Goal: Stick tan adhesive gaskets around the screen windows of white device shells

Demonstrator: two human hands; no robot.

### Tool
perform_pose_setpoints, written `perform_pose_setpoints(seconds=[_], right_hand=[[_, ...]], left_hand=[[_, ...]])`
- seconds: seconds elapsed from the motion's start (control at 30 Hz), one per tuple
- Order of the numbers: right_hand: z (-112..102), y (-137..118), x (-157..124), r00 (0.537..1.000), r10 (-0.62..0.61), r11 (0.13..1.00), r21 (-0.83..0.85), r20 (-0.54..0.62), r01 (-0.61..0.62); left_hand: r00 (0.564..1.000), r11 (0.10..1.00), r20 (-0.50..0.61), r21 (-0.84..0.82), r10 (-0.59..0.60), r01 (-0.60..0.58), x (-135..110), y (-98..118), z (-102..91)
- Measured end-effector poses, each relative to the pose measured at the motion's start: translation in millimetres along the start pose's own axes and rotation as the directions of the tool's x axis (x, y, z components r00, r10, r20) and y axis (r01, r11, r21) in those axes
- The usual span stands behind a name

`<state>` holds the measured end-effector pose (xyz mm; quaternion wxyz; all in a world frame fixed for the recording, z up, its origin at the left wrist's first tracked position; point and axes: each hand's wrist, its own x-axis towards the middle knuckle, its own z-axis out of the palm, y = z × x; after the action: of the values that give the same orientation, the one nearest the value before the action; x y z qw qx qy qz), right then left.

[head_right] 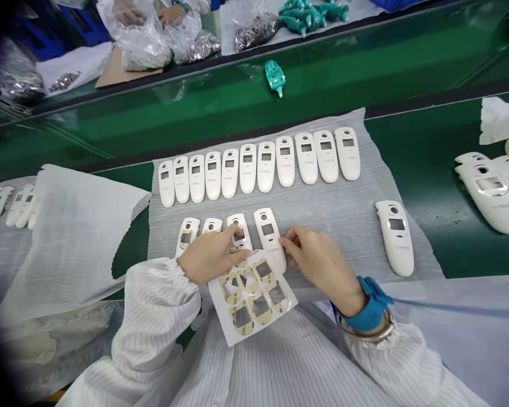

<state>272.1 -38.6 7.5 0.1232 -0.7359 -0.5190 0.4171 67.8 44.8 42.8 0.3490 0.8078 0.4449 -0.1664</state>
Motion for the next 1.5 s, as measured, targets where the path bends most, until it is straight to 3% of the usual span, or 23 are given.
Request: perform_pose_setpoints(seconds=[0.07, 0.13, 0.23, 0.33, 0.47, 0.57, 0.63, 0.77, 0.97, 1.1, 1.17, 1.23, 1.27, 1.4, 1.5], right_hand=[[-1.7, -3.5, -10.0, 0.986, -0.069, 0.991, -0.126, -0.150, 0.050], [-3.5, -12.3, -19.1, 0.957, -0.221, 0.975, -0.069, -0.190, 0.211], [-3.5, -27.5, -24.4, 0.901, -0.434, 0.894, 0.125, 0.012, 0.430], [1.9, -33.8, -20.8, 0.889, -0.426, 0.877, 0.319, 0.167, 0.360], [11.8, -27.7, -16.3, 0.924, -0.364, 0.865, 0.410, 0.117, 0.289], [15.6, -23.2, -16.6, 0.914, -0.406, 0.853, 0.363, 0.013, 0.374], [15.9, -22.8, -17.0, 0.869, -0.480, 0.820, 0.292, -0.118, 0.493], [13.5, -25.8, -15.9, 0.729, -0.626, 0.736, 0.099, -0.277, 0.670], [11.2, -26.3, -13.3, 0.545, -0.762, 0.626, -0.183, -0.350, 0.758], [13.2, -23.3, -15.0, 0.478, -0.803, 0.566, -0.208, -0.356, 0.798], [13.6, -21.9, -16.7, 0.500, -0.792, 0.562, -0.097, -0.350, 0.822], [11.4, -20.2, -17.8, 0.576, -0.744, 0.580, 0.103, -0.339, 0.808], [9.0, -19.1, -17.6, 0.636, -0.698, 0.596, 0.225, -0.330, 0.771], [-6.6, -14.3, -8.3, 0.898, -0.393, 0.640, 0.642, -0.199, 0.422], [-14.9, -10.6, 7.0, 0.974, -0.222, 0.688, 0.699, -0.054, 0.195]], left_hand=[[0.997, 0.994, -0.056, -0.098, 0.047, -0.052, -6.4, 1.1, -0.5], [0.990, 0.956, -0.094, -0.266, 0.106, -0.128, -13.7, 1.8, 0.1], [0.979, 0.786, -0.096, -0.584, 0.179, -0.201, -22.2, 0.7, 2.6], [0.977, 0.619, -0.175, -0.756, 0.124, -0.214, -26.1, -4.4, 7.0], [0.978, 0.518, -0.206, -0.835, 0.018, -0.186, -27.8, -12.9, 14.7], [0.983, 0.483, -0.183, -0.861, -0.006, -0.157, -27.6, -14.6, 18.6], [0.982, 0.500, -0.188, -0.851, -0.004, -0.161, -27.1, -13.7, 19.2], [0.986, 0.530, -0.167, -0.834, 0.027, -0.156, -25.3, -12.3, 18.7], [0.988, 0.439, -0.150, -0.886, 0.039, -0.151, -19.0, -15.2, 24.1], [0.987, 0.501, -0.161, -0.855, -0.012, -0.133, -14.3, -14.5, 27.0], [0.985, 0.558, -0.167, -0.822, -0.047, -0.113, -13.6, -13.2, 26.9], [0.985, 0.602, -0.167, -0.790, -0.034, -0.113, -13.9, -11.4, 26.7], [0.987, 0.618, -0.162, -0.777, -0.008, -0.122, -14.3, -10.5, 26.8], [0.986, 0.666, -0.110, -0.728, 0.125, -0.166, -14.7, -5.8, 30.7], [0.964, 0.705, -0.122, -0.661, 0.238, -0.258, -13.1, -2.1, 36.9]])
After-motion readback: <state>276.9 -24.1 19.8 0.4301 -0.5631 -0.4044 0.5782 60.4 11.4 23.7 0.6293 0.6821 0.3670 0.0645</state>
